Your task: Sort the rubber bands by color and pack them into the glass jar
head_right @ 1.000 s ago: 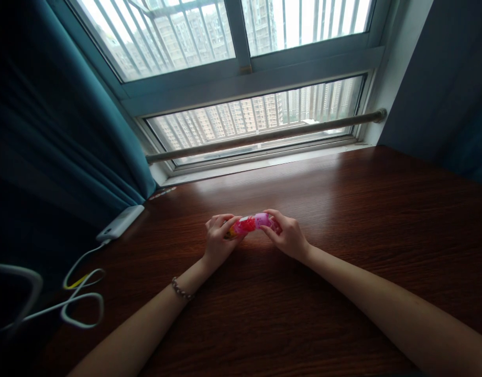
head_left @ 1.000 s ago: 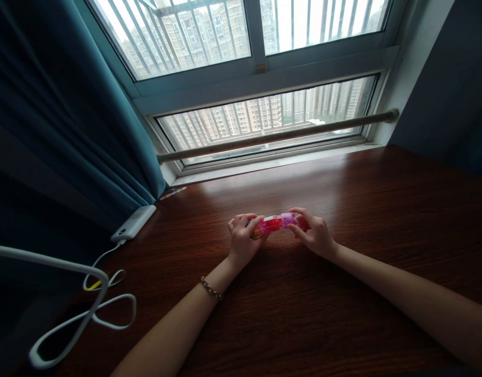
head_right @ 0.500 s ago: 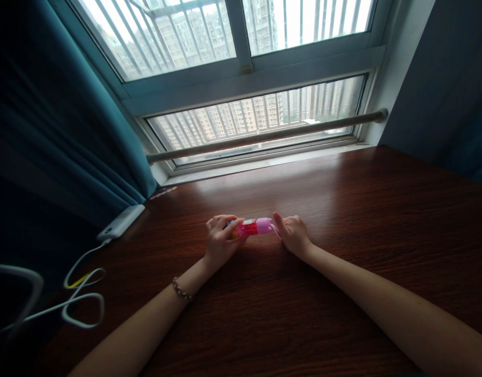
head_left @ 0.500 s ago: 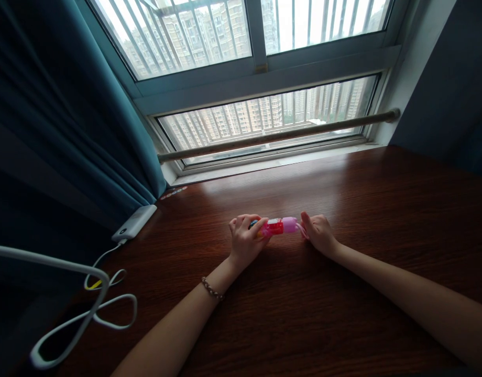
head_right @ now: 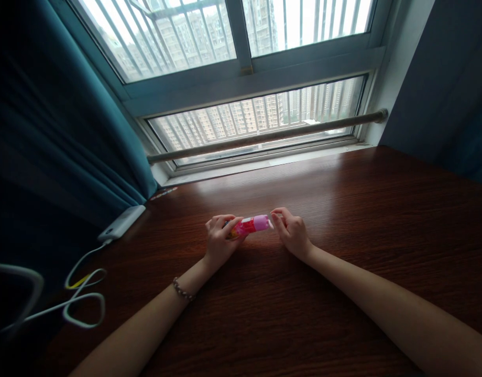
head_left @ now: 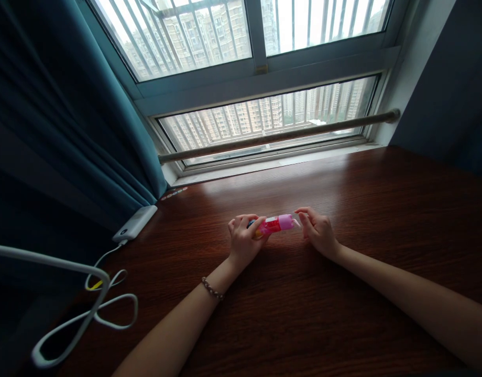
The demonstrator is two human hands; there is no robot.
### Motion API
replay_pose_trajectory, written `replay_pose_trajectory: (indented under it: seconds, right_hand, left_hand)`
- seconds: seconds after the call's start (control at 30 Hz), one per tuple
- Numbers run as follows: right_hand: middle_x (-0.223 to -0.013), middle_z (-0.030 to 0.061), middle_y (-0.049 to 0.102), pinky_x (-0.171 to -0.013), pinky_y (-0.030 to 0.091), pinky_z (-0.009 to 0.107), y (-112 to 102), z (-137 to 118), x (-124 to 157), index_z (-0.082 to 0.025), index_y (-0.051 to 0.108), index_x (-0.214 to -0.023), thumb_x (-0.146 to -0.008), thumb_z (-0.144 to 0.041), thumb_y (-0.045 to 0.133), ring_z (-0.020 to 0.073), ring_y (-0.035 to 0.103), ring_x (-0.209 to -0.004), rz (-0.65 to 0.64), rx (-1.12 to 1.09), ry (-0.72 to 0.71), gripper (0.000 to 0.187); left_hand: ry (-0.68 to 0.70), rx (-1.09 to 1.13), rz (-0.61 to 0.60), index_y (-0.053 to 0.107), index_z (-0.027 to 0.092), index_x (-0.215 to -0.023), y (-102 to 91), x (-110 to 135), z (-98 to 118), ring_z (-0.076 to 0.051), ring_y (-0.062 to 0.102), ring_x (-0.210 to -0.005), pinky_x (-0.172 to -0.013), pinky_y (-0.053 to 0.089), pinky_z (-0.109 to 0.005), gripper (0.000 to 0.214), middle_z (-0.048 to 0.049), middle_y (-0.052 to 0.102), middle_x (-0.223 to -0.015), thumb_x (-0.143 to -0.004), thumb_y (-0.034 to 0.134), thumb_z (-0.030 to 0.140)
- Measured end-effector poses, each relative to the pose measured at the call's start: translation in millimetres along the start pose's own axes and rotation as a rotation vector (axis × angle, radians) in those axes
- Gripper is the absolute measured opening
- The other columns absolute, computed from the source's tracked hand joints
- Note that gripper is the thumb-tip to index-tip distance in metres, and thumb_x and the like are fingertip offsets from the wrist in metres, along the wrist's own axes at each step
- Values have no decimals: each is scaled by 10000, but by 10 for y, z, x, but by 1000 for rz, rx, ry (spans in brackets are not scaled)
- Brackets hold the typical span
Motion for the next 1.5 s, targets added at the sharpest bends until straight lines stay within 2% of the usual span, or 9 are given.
replay_pose_trajectory:
  seconds: [0.17, 0.37, 0.53, 0.63, 0.9, 1.03, 1.2, 1.37, 1.5]
  right_hand:
    - [-1173, 115, 550, -745, 486, 298, 120, -260, 35, -192, 327, -1251, -734, -346, 618, 191, 594, -917, -124, -69, -297, 613]
    - [-605, 2, 622, -534, 452, 242, 152, -15, 17, -167, 509, -1061, -871, -379, 410, 125, 562, -472, -168, 31, -64, 301]
    - [-871, 48, 629, -525, 425, 228, 164, -165, 26, -190, 458, -1190, -766, -406, 566, 103, 524, -523, -225, 10, -207, 488]
    - [-788, 27, 608, -528, 400, 220, 161, -238, 37, -191, 533, -1060, -756, -397, 581, 103, 497, -553, -207, 31, -235, 370]
    - [-616, -22, 518, -466, 360, 208, 147, -236, 28, -163, 549, -953, -732, -409, 612, 84, 420, -486, -194, -32, -87, 336]
    - [-690, -12, 540, -444, 403, 200, 221, -216, 77, -177, 449, -1127, -754, -418, 586, 89, 465, -497, -177, -221, 40, 465]
    - [-928, 60, 584, -677, 508, 276, 333, -466, 223, -197, 494, -1114, -749, -375, 606, 163, 580, -788, -197, -294, -54, 422]
    - [-993, 61, 593, -722, 524, 289, 21, -426, -64, -204, 460, -1157, -765, -365, 586, 160, 608, -829, -52, -348, 0, 442]
    - [-950, 81, 614, -648, 534, 317, -735, 109, -581, -158, 541, -1023, -625, -386, 698, 191, 629, -761, 162, -78, 112, 485]
  left_hand:
    - [11, -8, -8, 645, 252, -989, 5, 11, 4, -228, 503, -928, -837, 304, -381, 305, -69, 605, -970, -716, 632, 388]
    - [65, -9, -28, 647, 253, -988, 10, 23, 57, -231, 503, -923, -839, 300, -389, 318, -71, 615, -956, -703, 643, 395]
    - [85, 62, -101, 635, 237, -1000, 59, 14, 68, -214, 519, -900, -828, 311, -372, 360, -62, 621, -942, -698, 634, 433]
    - [95, 79, -130, 627, 240, -1015, 74, 13, 87, -208, 524, -896, -824, 312, -364, 369, -60, 621, -946, -706, 624, 441]
    - [113, 18, -56, 624, 243, -996, -40, 18, 160, -213, 540, -897, -828, 290, -377, 313, -62, 633, -954, -729, 614, 406]
    - [22, 74, -8, 599, 200, -983, -116, 9, 213, -214, 553, -885, -831, 319, -368, 336, -68, 640, -943, -728, 609, 418]
    - [-10, 196, -55, 552, 185, -1017, -118, 56, 434, -220, 560, -892, -800, 384, -345, 346, -81, 621, -970, -754, 578, 410]
    - [29, 176, -62, 315, 183, -1293, -101, 45, 497, -301, 432, -1147, -926, 346, -433, 726, -168, 448, -1257, -700, 624, 465]
    - [55, 128, -88, 302, 186, -1300, -23, 47, 434, -304, 375, -1200, -957, 323, -465, 649, -183, 373, -1316, -755, 591, 388]
Point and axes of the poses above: each hand's wrist, its own x-axis away from the middle knuckle, its own y-axis out of the palm, z = x × y, the point moved 7 cm from there along -x, towards the middle knuckle
